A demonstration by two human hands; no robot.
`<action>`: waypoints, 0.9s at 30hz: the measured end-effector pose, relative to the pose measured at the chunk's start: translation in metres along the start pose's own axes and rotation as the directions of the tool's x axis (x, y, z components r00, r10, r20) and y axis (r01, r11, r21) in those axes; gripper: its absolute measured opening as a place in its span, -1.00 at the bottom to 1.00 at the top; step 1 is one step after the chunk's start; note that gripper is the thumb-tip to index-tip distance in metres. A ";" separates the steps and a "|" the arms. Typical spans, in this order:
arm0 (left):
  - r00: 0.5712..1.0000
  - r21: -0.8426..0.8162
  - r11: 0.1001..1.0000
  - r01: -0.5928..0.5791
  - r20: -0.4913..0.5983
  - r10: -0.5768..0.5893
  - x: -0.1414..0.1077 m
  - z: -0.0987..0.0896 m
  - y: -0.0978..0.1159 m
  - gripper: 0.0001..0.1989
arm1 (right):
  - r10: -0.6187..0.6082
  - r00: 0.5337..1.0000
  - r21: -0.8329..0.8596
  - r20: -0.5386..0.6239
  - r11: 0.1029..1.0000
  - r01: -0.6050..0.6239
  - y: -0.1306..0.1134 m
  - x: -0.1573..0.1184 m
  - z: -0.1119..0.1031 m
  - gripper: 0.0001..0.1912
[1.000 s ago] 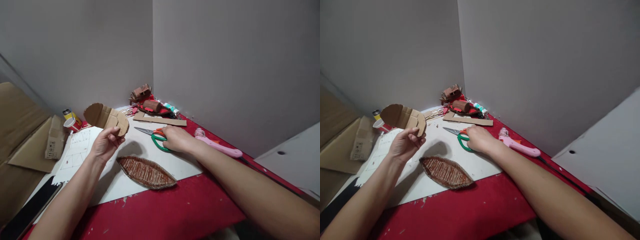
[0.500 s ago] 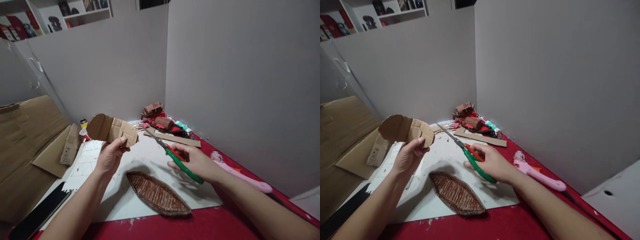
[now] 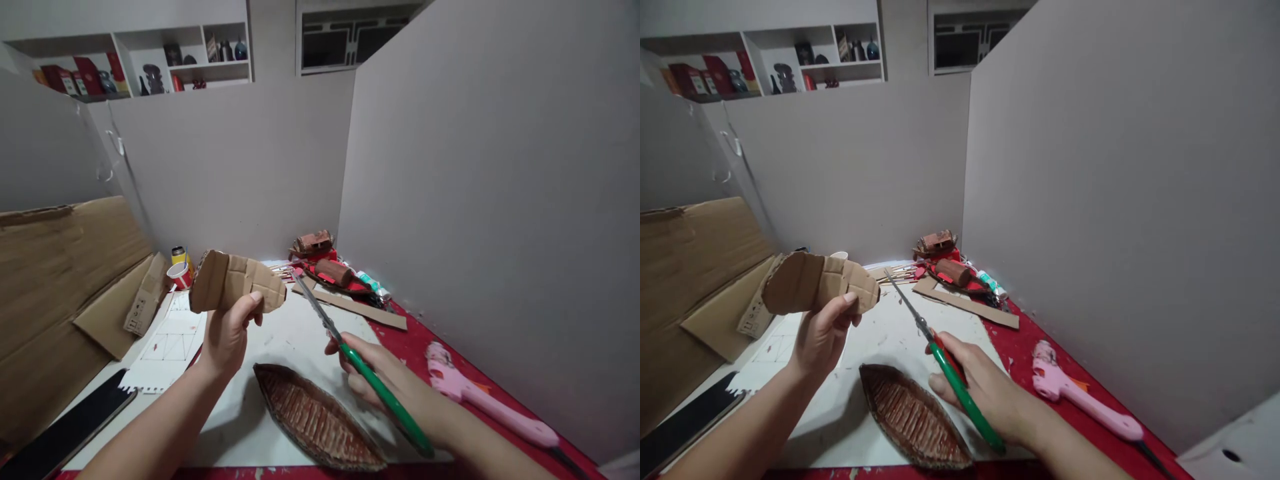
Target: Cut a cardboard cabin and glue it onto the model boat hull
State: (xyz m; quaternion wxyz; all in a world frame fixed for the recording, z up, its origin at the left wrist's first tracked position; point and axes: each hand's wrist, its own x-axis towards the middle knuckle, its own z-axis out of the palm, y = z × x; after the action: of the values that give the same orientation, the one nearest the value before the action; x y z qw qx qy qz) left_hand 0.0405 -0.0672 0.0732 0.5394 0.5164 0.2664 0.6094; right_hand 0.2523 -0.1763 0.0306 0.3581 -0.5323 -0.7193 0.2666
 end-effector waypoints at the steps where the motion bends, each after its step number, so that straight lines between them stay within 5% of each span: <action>1: 1.000 0.020 1.000 -0.007 0.009 0.006 -0.002 0.000 0.000 -0.78 | 0.001 1.000 0.002 0.001 1.000 -0.001 -0.003 0.000 0.001 -0.68; 16: 0.991 0.241 0.968 -0.068 0.126 0.038 -0.008 -0.004 0.006 -0.65 | -0.032 0.996 0.090 0.089 0.996 0.024 -0.002 -0.002 0.007 -0.52; 27: 0.993 0.052 0.996 0.070 0.091 -0.074 -0.008 0.003 -0.007 -0.75 | 0.013 0.996 0.146 0.089 0.989 -0.026 0.003 -0.004 0.016 -0.65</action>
State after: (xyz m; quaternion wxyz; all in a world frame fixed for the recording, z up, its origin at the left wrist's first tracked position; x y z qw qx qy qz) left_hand 0.0452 -0.0736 0.0653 0.5600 0.5472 0.2745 0.5582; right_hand 0.2416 -0.1789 0.0178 0.3616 -0.4993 -0.7074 0.3457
